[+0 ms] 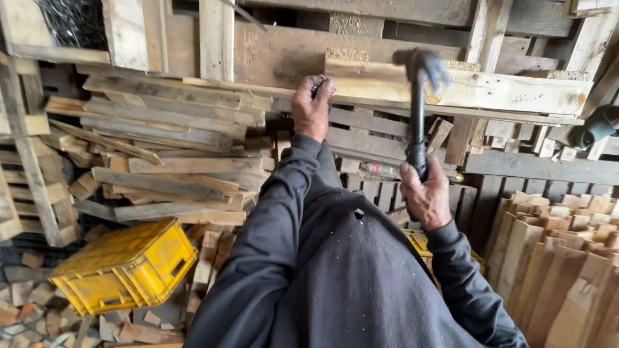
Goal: The person hammers nails into small wooden blocks placed on a wooden pallet. They repeatedly pick up nails, position the blocks, and drive the nails in with a hammer.
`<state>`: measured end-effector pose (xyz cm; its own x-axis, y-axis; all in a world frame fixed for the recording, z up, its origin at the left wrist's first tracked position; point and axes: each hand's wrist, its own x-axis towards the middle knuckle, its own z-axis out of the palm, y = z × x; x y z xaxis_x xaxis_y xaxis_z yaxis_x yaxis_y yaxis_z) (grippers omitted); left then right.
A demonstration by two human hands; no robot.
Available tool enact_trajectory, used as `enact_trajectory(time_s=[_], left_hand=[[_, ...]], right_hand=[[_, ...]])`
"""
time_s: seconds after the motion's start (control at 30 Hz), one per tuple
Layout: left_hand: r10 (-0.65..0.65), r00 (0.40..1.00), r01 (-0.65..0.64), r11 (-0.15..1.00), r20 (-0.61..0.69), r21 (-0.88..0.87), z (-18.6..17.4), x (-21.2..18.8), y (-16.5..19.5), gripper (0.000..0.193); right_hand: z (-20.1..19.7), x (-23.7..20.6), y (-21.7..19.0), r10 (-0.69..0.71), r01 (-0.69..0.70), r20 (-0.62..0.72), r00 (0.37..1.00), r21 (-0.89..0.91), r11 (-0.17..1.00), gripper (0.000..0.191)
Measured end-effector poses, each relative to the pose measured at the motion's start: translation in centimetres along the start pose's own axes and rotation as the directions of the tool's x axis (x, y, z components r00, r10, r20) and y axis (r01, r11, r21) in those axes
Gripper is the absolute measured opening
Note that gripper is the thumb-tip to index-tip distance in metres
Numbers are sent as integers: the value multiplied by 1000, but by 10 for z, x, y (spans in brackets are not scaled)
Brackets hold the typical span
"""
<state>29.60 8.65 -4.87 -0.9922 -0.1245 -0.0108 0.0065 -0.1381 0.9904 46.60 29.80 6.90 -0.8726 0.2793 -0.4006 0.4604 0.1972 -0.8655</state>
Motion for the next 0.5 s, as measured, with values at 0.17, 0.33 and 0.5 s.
enact_trajectory(time_s=[0.17, 0.33, 0.5], left_hand=[[194, 976, -218, 849, 98, 482, 13, 38, -35, 15], [299, 948, -312, 822, 105, 476, 10, 38, -42, 7], [259, 958, -288, 878, 126, 381, 6, 34, -41, 9]], right_hand=[[27, 28, 44, 150, -145, 0, 989, -243, 959, 24], [29, 41, 54, 185, -183, 118, 976, -30, 983, 20], [30, 24, 41, 223, -225, 58, 973, 24, 974, 30]])
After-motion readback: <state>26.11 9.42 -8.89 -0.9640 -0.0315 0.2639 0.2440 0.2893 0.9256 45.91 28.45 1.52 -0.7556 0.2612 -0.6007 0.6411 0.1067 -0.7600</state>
